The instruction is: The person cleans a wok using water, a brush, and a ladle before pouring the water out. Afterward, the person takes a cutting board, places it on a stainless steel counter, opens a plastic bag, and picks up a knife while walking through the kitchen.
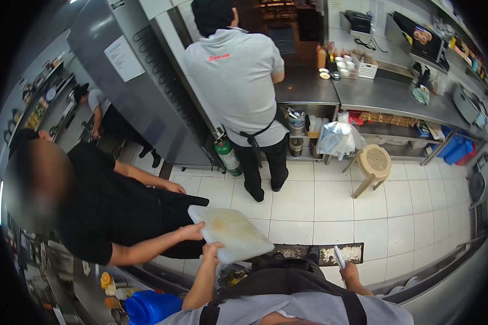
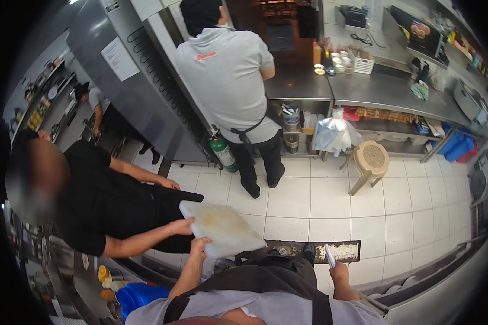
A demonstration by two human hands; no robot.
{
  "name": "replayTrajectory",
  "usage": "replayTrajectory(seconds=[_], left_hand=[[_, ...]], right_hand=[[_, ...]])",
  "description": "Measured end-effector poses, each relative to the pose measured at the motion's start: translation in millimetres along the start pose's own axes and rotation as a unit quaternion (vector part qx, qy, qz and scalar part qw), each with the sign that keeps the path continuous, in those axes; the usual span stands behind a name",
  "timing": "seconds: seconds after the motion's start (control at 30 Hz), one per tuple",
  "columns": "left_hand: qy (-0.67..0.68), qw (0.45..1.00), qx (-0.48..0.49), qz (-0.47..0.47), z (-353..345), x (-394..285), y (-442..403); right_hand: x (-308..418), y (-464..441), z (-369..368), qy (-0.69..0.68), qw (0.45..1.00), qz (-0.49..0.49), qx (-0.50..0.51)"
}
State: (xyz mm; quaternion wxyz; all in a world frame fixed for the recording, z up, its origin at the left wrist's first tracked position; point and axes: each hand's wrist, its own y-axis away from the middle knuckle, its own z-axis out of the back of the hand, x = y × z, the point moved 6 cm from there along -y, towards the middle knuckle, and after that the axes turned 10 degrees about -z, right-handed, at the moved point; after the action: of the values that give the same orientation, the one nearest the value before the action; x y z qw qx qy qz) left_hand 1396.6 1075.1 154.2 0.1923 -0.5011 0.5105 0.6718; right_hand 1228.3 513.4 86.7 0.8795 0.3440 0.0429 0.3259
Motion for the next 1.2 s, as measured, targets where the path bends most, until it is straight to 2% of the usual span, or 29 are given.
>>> replayTrajectory(seconds=[0.13, 0.2, 0.27, 0.33, 0.4, 0.47, 0.5, 0.63, 0.73, 0.87, 0.97, 1.07, 1.13, 1.2], left_hand=[[-0.006, 0.999, 0.003, 0.049, -23, 31, 5], [0.007, 0.999, 0.018, 0.039, -33, 47, 7], [-0.116, 0.992, 0.015, 0.047, -45, 44, 18], [-0.153, 0.986, 0.04, 0.051, -55, 62, 10], [-0.097, 0.993, 0.041, 0.053, -74, 59, 38], [-0.152, 0.985, 0.044, 0.065, -85, 60, 59], [-0.19, 0.978, 0.03, 0.074, -87, 63, 68], [-0.245, 0.965, 0.047, 0.084, -106, 86, 108], [-0.203, 0.972, 0.08, 0.09, -117, 109, 141], [-0.211, 0.965, 0.103, 0.119, -124, 146, 180], [-0.208, 0.965, 0.131, 0.093, -138, 149, 227], [-0.229, 0.959, 0.143, 0.081, -150, 150, 279], [-0.208, 0.951, 0.177, 0.142, -149, 170, 292], [-0.237, 0.946, 0.191, 0.115, -150, 182, 303]], right_hand=[[-19, 4, -15, 0.017, 1.0, -0.009, -0.023], [-19, 8, -15, 0.002, 0.999, -0.003, -0.036], [-6, 15, -7, -0.038, 0.998, 0.021, -0.041], [-10, 5, -17, -0.068, 0.994, 0.058, -0.063], [-12, 16, -14, -0.117, 0.992, 0.035, -0.023], [-21, 29, -12, -0.152, 0.986, 0.046, -0.042], [-34, 33, -19, -0.143, 0.987, 0.04, -0.063], [-90, 64, -31, -0.152, 0.988, 0.011, -0.035], [-135, 91, -34, -0.145, 0.989, -0.009, -0.015], [-202, 113, -55, -0.173, 0.985, -0.028, -0.001], [-242, 131, -72, -0.151, 0.988, -0.024, 0.018], [-279, 163, -81, -0.155, 0.984, -0.075, 0.051], [-296, 180, -86, -0.154, 0.986, -0.042, 0.052], [-315, 210, -96, -0.187, 0.981, -0.035, 0.032]])
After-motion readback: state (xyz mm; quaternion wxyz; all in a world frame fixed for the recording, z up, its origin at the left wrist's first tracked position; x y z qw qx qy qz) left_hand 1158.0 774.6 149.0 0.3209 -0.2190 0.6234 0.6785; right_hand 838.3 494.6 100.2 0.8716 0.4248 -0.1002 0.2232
